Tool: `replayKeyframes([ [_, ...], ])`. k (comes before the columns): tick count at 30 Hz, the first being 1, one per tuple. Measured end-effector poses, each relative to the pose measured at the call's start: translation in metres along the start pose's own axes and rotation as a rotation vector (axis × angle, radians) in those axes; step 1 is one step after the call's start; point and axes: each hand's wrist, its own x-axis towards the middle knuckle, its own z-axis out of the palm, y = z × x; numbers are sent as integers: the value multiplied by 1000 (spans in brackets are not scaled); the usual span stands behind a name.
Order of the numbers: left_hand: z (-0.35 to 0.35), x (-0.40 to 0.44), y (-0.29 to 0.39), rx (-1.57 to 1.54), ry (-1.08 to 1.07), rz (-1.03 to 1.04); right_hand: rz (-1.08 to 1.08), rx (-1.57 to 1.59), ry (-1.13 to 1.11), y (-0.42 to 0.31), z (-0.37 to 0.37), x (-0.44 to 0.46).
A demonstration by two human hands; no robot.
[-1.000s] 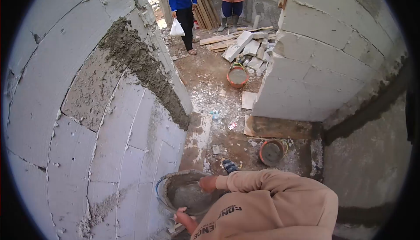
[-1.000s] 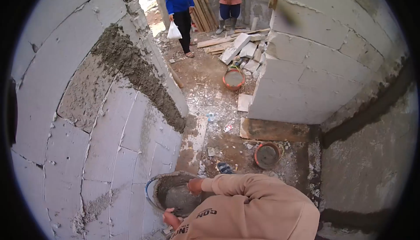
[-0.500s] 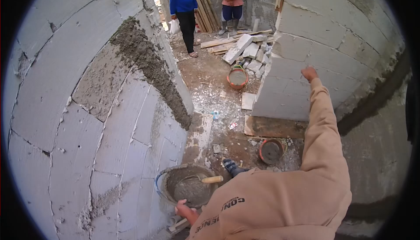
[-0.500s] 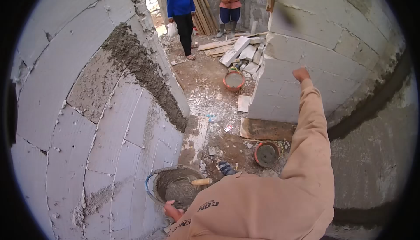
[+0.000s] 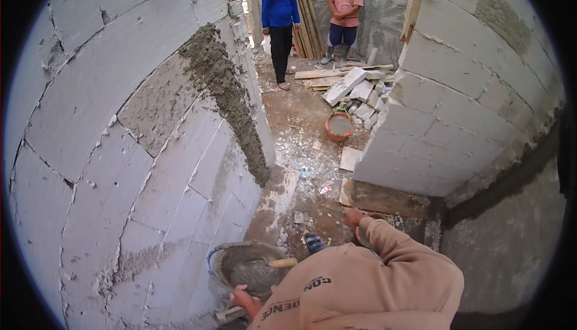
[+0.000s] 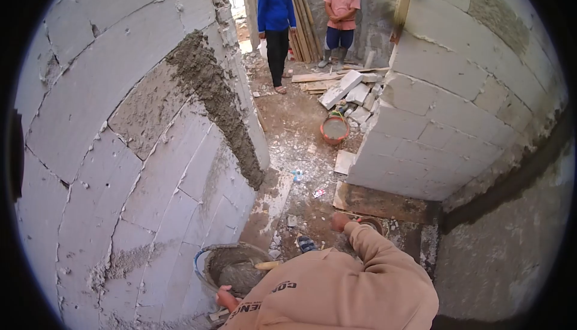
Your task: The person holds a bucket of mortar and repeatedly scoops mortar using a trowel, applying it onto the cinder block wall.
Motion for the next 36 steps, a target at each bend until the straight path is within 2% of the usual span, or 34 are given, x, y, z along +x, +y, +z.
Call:
replayKeyframes([
  [1,-3,2,-2,4,1,13,-103,27,-111,-29,2,0],
  [2,-6,7,-6,4,-1,25,-235,31,-117,-43,22,10],
  [3,-6,9,-9,3,-2,39,10,260,-531,-94,-17,-1],
  [5,-4,-3,-1,-9,7,39,90,450,-613,-171,-50,-29],
  [7,-2,-15,7,-21,2,45,-17,495,-730,-206,-27,-19],
  [9,-3,-23,12,-31,-18,60,-68,383,-822,-266,-63,-43],
  [11,-2,-26,13,7,-12,37,-368,201,-711,-270,10,-8],
  [12,0,-28,16,24,-8,28,-518,107,-649,-277,18,-5],
  [15,0,-36,21,4,-32,3,-571,-115,-504,-281,35,-17],
  [18,3,-31,5,-14,-111,23,-363,-123,-651,-307,17,-25],
  [20,4,-40,10,-9,-226,36,-520,-147,-625,-310,32,-13],
  [22,10,-51,20,-36,-319,52,-672,-30,-614,-299,67,8],
  [23,13,-52,20,-49,-314,65,-665,32,-632,-299,70,9],
  [26,24,-82,51,-141,-368,22,-275,165,-755,-332,-32,-56],
  [29,24,-57,22,-65,-404,-8,-443,56,-742,-338,-86,-85],
  [32,33,-74,30,-105,-395,54,-331,710,-851,-217,98,73],
  [35,45,-104,49,-118,-388,59,-193,140,-769,-285,-46,11],
  [36,44,-110,51,-86,-392,51,-297,75,-811,-293,-48,-4],
])
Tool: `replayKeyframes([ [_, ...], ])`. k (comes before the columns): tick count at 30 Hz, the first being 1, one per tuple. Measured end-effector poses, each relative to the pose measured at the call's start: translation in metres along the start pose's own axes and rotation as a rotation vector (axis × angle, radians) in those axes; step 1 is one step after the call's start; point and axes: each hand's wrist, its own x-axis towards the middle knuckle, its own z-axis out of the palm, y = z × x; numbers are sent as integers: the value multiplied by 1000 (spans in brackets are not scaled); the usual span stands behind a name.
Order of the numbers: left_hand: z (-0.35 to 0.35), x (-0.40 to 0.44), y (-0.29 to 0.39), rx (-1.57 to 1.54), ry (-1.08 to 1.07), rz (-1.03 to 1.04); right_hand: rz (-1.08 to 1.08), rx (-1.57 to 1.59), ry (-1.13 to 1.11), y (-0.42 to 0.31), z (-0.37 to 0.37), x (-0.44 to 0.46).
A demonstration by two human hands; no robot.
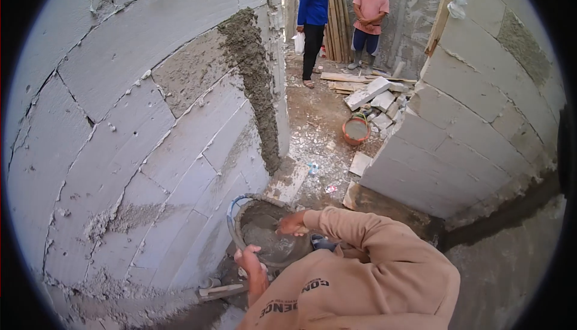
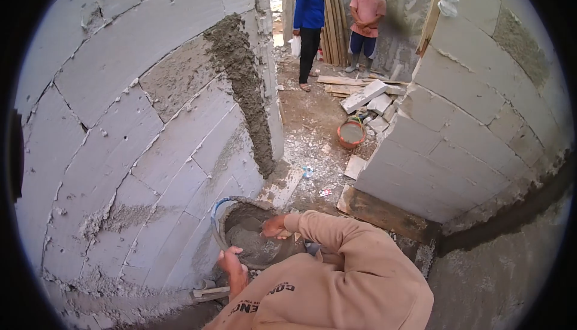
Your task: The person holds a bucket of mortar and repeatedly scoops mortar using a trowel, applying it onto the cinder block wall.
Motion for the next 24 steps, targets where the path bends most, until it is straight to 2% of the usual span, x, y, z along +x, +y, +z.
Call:
replayKeyframes([
  [2,14,3,-5,-60,-2,51,-140,-185,-97,-11,14,-9],
  [4,17,-4,-10,-78,36,40,-369,-433,3,38,23,44],
  [7,25,-11,-18,-142,105,15,-334,-466,235,31,-15,-33],
  [9,24,-4,-39,-153,191,7,-274,-342,208,29,-42,-84],
  [12,31,-12,-46,-190,305,19,-610,-2,75,34,-104,-141],
  [14,41,-30,-45,-172,399,12,-613,279,53,18,-152,-172],
  [16,46,-44,-41,-106,509,3,-826,-56,470,21,-195,-169],
  [18,38,-50,-56,-157,595,47,-706,-175,730,26,-237,-146],
  [20,45,-67,-52,-183,674,51,-728,-65,829,9,-283,-134],
  [22,45,-81,-55,-182,722,68,-808,25,950,-32,-330,-161],
  [23,44,-88,-55,-176,745,76,-939,42,1071,-52,-358,-164],
  [24,46,-95,-55,-218,761,96,-960,259,928,-74,-383,-179],
])
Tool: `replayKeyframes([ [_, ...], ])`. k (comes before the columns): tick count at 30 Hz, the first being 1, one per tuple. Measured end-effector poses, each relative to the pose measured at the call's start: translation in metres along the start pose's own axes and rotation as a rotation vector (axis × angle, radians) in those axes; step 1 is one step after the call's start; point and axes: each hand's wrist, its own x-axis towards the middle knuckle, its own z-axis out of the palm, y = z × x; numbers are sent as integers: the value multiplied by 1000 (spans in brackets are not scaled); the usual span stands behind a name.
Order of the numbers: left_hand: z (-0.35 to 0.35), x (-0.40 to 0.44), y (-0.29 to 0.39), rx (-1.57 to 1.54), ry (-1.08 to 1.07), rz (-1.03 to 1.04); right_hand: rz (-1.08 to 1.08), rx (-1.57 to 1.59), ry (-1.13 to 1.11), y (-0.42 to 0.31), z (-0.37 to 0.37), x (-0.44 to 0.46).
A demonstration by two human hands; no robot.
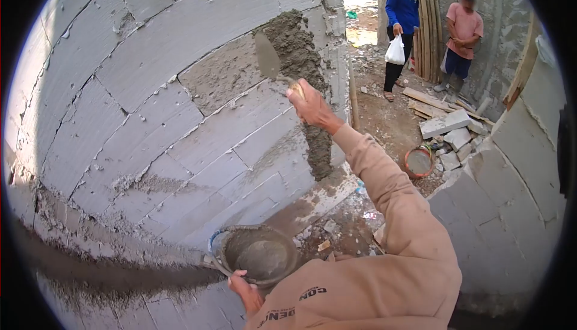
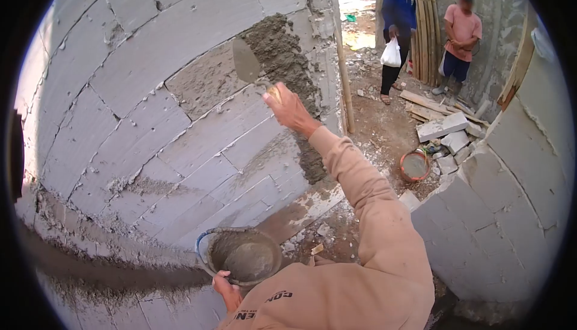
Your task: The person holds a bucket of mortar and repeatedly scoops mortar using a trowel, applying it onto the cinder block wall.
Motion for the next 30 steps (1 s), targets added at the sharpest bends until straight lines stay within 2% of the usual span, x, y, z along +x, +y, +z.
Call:
replayKeyframes([
  [1,-6,-8,1,-40,19,5,-104,205,61,-2,-1,36],
  [4,-12,-17,0,-67,110,9,-97,421,214,-41,-13,120],
  [6,-22,-16,-7,-70,160,13,-81,442,249,-57,-12,163],
  [11,-39,-14,-17,-103,225,-7,-449,379,405,-92,2,209],
  [14,-41,-23,-14,-69,312,4,-121,666,447,-80,8,242],
  [17,-48,-17,-20,-108,303,-32,-9,882,542,-82,16,236],
  [20,-47,-14,-18,-122,264,-55,-232,633,505,-85,22,211],
  [23,-45,-10,-14,-88,252,-60,-291,536,333,-79,35,165],
  [25,-45,1,-14,-62,237,-68,-206,416,22,-74,48,88],
  [26,-45,10,-17,-52,228,-73,-95,444,-215,-66,55,46],
  [27,-49,17,-18,-34,223,-81,51,345,-462,-64,57,0],
  [28,-50,23,-16,-73,157,-135,210,379,-768,-44,66,-30],
  [30,-47,34,-8,-140,26,-245,413,188,-1221,-6,90,-86],
])
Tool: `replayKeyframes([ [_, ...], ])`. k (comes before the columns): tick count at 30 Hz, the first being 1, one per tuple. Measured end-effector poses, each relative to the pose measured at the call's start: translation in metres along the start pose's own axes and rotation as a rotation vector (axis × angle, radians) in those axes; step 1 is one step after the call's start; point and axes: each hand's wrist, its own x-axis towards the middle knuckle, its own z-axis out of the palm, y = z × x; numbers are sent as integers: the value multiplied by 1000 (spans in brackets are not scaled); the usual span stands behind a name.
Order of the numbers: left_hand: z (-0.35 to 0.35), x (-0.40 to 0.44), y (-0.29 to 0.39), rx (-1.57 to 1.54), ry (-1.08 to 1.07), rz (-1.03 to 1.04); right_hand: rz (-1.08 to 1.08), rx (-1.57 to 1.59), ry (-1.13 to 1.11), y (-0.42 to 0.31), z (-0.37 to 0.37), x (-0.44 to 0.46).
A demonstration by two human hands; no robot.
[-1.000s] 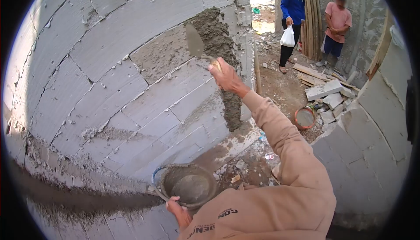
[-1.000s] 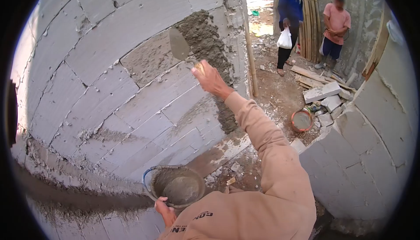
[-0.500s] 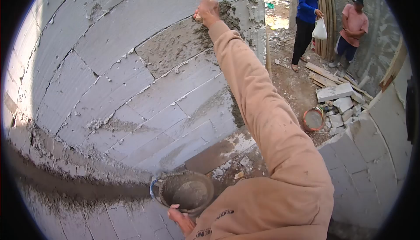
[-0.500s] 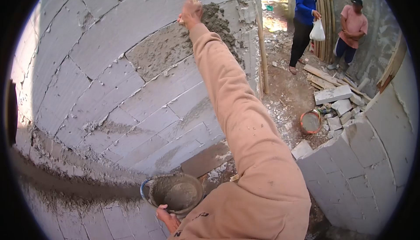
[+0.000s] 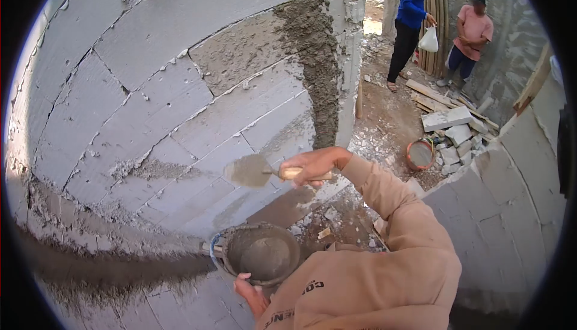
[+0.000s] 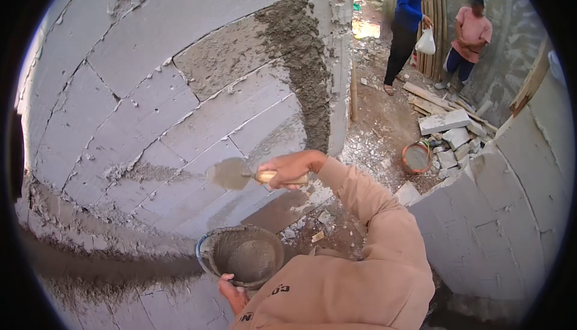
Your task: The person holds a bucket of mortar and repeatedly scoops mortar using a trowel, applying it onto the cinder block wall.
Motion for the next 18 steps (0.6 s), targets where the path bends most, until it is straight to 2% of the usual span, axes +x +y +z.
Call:
replayKeyframes([
  [2,-8,48,-9,45,-90,-25,259,10,-276,57,44,45],
  [3,-15,67,-14,60,-138,-39,349,-75,-275,101,68,83],
  [4,-3,50,-1,100,-167,-9,445,-163,-278,136,96,118],
  [6,31,35,17,162,-246,47,457,-303,-114,156,159,164],
  [9,46,50,21,227,-344,161,34,-701,2,193,241,208],
  [11,63,39,42,211,-405,96,202,-647,-93,155,219,188],
  [12,66,39,49,185,-481,75,298,-763,-135,133,204,179],
  [13,66,41,54,250,-457,89,440,-631,-126,95,188,162],
  [14,60,60,48,308,-483,117,377,-744,53,112,184,161],
  [15,63,61,50,234,-515,119,324,-849,239,129,180,159],
  [17,62,68,56,231,-566,71,534,-514,-73,154,175,160],
  [18,69,66,63,215,-569,58,750,-126,-137,132,175,159],
])
